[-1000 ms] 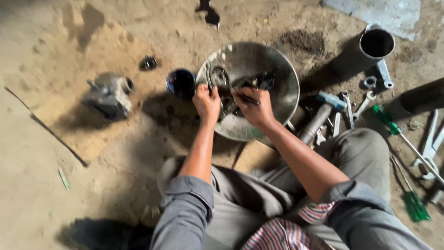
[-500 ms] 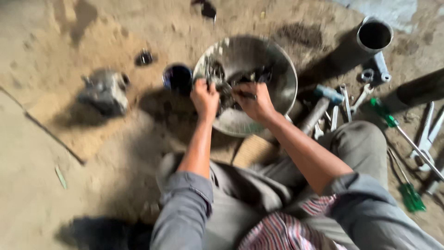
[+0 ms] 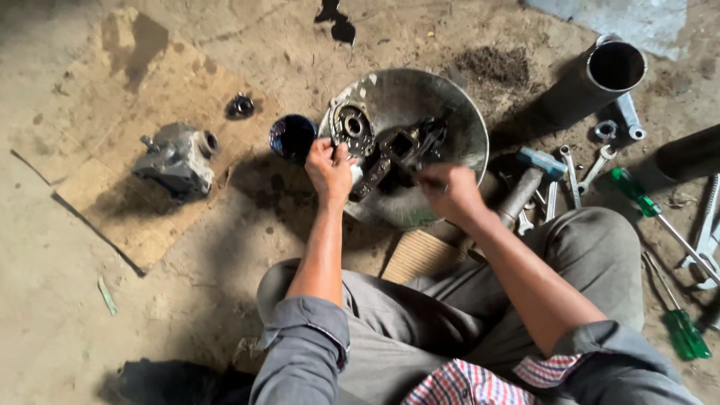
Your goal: The person cleans oily mechanical components using a cloth and a brush. They wipe a gear assembly, handle a black cloth to clean parts inside a metal basin, and use a small brush to scrub the internal surfaces of a housing.
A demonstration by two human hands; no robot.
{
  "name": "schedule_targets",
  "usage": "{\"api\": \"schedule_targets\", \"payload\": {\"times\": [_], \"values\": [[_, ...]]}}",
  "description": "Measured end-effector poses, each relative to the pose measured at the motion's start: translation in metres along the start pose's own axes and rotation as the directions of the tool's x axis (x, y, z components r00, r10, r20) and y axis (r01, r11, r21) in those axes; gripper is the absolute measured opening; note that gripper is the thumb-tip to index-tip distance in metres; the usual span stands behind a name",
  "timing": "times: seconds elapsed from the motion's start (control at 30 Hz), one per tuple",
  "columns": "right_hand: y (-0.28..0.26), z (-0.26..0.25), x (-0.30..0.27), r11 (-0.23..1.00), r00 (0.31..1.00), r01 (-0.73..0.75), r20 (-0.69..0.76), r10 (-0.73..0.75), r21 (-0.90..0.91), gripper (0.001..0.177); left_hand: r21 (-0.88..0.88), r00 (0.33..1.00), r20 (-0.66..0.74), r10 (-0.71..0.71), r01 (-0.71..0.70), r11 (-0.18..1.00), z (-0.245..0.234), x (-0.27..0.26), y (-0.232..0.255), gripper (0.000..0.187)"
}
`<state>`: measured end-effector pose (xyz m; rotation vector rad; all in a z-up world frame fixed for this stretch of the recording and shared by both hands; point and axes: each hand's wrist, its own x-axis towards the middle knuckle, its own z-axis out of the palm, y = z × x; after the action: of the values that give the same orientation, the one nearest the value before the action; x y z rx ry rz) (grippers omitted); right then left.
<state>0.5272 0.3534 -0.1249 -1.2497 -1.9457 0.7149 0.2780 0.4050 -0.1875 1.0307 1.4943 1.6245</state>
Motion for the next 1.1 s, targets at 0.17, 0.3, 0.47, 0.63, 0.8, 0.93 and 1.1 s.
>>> {"api": "schedule_targets", "payload": {"times": [0.17, 0.3, 0.47, 0.63, 0.8, 0.93, 1.1], "values": [[-0.046, 0.004, 0.040, 0.976, 0.982, -0.139, -0.102, 0.157, 0.168, 0.015, 0.206, 0.997, 0.039, 0.067, -0.074, 0.976, 0.010, -0.005, -0.004, 0.014], [-0.047, 0.024, 0.059, 0.989, 0.994, -0.023, -0.100, 0.038, 0.143, 0.015, 0.057, 0.986, 0.062, 0.157, -0.160, 0.985, 0.005, -0.003, -0.005, 0.012], [-0.036, 0.034, 0.071, 0.977, 0.984, 0.042, -0.176, -0.005, 0.211, 0.011, 0.350, 0.949, -0.020, 0.314, -0.288, 0.891, -0.002, 0.004, -0.001, 0.013], [-0.041, 0.021, 0.064, 1.000, 1.000, -0.007, 0.029, 0.007, -0.017, 0.015, 0.354, 0.928, -0.042, 0.371, -0.333, 0.874, 0.002, 0.013, -0.016, 0.019], [-0.032, 0.034, 0.051, 0.978, 1.000, 0.000, -0.010, 0.002, 0.207, 0.016, 0.336, 0.952, 0.058, 0.301, -0.302, 0.892, 0.000, 0.013, -0.020, 0.016], [-0.031, 0.020, 0.047, 0.996, 0.999, 0.021, 0.025, -0.023, 0.082, 0.024, 0.408, 0.924, 0.038, 0.379, -0.361, 0.839, 0.002, -0.001, 0.002, 0.018], [-0.027, 0.032, 0.031, 0.985, 0.991, 0.128, -0.063, -0.121, 0.120, 0.021, 0.411, 0.919, 0.030, 0.393, -0.370, 0.833, 0.003, -0.004, -0.004, 0.018]]}}
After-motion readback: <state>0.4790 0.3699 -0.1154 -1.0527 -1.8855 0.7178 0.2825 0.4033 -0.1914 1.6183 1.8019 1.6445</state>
